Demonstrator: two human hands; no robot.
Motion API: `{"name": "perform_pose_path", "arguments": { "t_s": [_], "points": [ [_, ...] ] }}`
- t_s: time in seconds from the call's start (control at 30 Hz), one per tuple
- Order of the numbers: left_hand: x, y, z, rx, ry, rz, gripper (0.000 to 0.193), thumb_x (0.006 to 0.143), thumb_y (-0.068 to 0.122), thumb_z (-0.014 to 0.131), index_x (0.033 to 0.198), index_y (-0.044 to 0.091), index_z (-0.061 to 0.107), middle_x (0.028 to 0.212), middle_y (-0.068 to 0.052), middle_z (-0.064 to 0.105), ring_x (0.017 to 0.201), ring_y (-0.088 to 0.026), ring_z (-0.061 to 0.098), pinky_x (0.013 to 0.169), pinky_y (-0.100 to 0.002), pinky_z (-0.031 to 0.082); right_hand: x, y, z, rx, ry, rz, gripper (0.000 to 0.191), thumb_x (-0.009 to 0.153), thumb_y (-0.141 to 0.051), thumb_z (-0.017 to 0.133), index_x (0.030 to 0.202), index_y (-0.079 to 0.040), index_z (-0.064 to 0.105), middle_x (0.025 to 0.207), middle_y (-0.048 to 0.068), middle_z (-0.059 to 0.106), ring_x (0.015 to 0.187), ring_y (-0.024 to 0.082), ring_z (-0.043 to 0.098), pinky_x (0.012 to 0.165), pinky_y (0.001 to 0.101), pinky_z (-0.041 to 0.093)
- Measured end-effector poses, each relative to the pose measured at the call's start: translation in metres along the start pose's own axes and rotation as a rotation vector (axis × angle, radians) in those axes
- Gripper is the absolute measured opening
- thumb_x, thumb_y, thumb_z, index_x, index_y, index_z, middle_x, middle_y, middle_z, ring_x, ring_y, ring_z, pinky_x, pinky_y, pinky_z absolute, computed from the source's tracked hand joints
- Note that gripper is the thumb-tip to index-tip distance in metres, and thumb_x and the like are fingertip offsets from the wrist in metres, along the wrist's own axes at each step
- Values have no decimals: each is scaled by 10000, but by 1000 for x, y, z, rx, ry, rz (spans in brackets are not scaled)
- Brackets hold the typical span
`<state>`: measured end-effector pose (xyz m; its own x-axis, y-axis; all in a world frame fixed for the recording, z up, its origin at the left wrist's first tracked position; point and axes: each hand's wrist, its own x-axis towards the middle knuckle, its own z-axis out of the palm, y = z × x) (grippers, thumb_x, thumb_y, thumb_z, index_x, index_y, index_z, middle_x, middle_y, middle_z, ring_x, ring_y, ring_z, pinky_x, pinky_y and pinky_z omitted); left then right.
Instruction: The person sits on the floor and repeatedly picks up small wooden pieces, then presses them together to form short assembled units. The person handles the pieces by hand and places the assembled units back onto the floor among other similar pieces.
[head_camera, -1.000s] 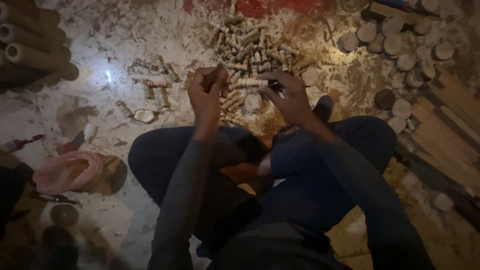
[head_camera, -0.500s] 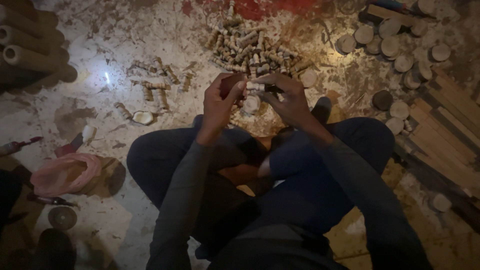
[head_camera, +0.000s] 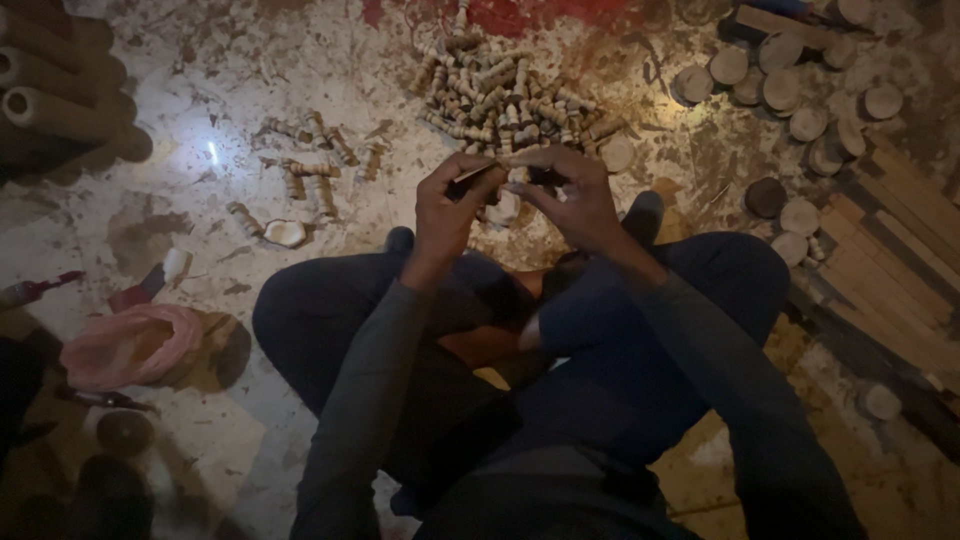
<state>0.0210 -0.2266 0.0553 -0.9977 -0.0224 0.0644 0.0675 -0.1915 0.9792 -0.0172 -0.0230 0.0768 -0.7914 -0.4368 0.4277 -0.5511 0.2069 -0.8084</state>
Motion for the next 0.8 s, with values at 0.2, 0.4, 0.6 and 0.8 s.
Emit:
{"name": "perform_pose_path", "arguments": {
  "t_s": [0.2, 0.4, 0.6, 0.8],
  "points": [
    [-5, -4, 7, 5, 109, -63, 188, 1044, 194, 749, 1109, 18, 746, 869, -25, 683, 732, -76, 592, 648, -261, 485, -4, 2, 4, 17, -32, 126, 320, 936, -59, 848, 1233, -43, 733, 1145, 112, 755, 922, 168, 735, 735, 287, 579],
    [-5, -1, 11, -13, 131, -79, 236, 1017, 246, 731, 1125, 36, 729, 869, -11, 694, 716, -64, 600, 584, -259, 471, -4, 11, 8, 48, -16, 55, 301, 939, -57, 857, 1200, -19, 711, 1142, 123, 732, 1017, 196, 724, 841, 329, 580],
    [-4, 4, 10, 111, 197, -33, 232, 1059, 257, 714, 1144, 42, 732, 899, -15, 718, 743, -61, 604, 618, -264, 469, -5, 6, 16, 16, -40, 36, 308, 929, -71, 877, 1153, -48, 667, 1218, 114, 690, 986, 195, 678, 803, 332, 546],
    [-2, 5, 1, 76, 103, -88, 250, 1064, 266, 701, 1160, 38, 731, 894, -18, 723, 718, -68, 619, 610, -265, 505, -8, 1, 9, -15, -70, 76, 371, 997, -6, 746, 1344, -26, 617, 1263, 128, 668, 1132, 254, 687, 941, 365, 567]
  ]
}}
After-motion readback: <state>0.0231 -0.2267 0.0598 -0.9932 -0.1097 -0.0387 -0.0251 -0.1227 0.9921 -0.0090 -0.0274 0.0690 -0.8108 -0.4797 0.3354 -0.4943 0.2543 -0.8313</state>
